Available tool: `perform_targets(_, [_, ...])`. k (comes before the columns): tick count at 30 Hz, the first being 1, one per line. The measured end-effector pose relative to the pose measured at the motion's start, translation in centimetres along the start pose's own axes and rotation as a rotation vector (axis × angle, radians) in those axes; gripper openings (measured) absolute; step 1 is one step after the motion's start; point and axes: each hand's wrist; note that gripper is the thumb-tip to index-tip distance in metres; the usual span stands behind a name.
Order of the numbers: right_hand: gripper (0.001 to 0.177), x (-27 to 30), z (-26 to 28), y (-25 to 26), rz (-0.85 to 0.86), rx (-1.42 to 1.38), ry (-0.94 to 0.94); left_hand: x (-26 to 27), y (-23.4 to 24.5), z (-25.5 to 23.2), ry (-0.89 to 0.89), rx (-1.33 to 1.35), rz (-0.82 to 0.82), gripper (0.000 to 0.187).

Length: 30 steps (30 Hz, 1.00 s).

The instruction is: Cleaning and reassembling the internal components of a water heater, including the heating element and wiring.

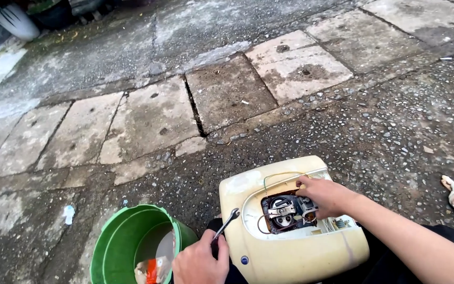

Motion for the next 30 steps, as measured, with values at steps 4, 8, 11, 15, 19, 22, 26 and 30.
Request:
perform_targets(4, [0.074,-1.4,0.3,0.0,0.086,0.036,-0.003,-0.2,-0.3,0.3,-0.004,-0.010,-0.043,0.019])
perform_targets(8, [0.073,-1.8,1.0,-0.1,0.151,0.033,-0.028,-0.3,-0.2,0.2,0.007,-0.019,-0.031,0.018])
perform_targets(11, [0.067,-2.0,1.0,-0.5,0.162,0.050,-0.022,-0.3,0.3,-0.2,0.029,-0.054,-0.004,0.020])
perform_targets(15, [0.071,-1.8,0.5,-0.9,0.143,0.020,-0.018,-0.1,0.3,-0.4,0.030,-0.060,-0.023,0.020])
perform_targets(19, [0.068,-1.6,0.5,-1.0,0.149,0.012,-0.018,-0.3,1.1,-0.7,0.060,-0.034,0.021,0.018])
perform_targets(22, [0.074,-1.4,0.4,-1.2,0.149,-0.006,-0.032,-0.3,1.6,-1.1,0.073,-0.011,0.037,0.017])
perform_targets(26, [0.072,-1.4,-0.2,-2.7,0.091,-0.033,-0.046,-0.4,2.0,-1.4,0.080,0.011,0.074,0.021])
perform_targets(30, [0.072,-1.5,-0.2,-3.4,0.027,-0.055,-0.008,-0.3,2.2,-1.4,0.079,0.014,0.068,0.019])
Point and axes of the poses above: each hand's wrist, its own x-axis away from the middle knuckle, its own y-axis out of the back of the hand, z = x × y, and after that the axes turned 6 degrees about -z, right-handed
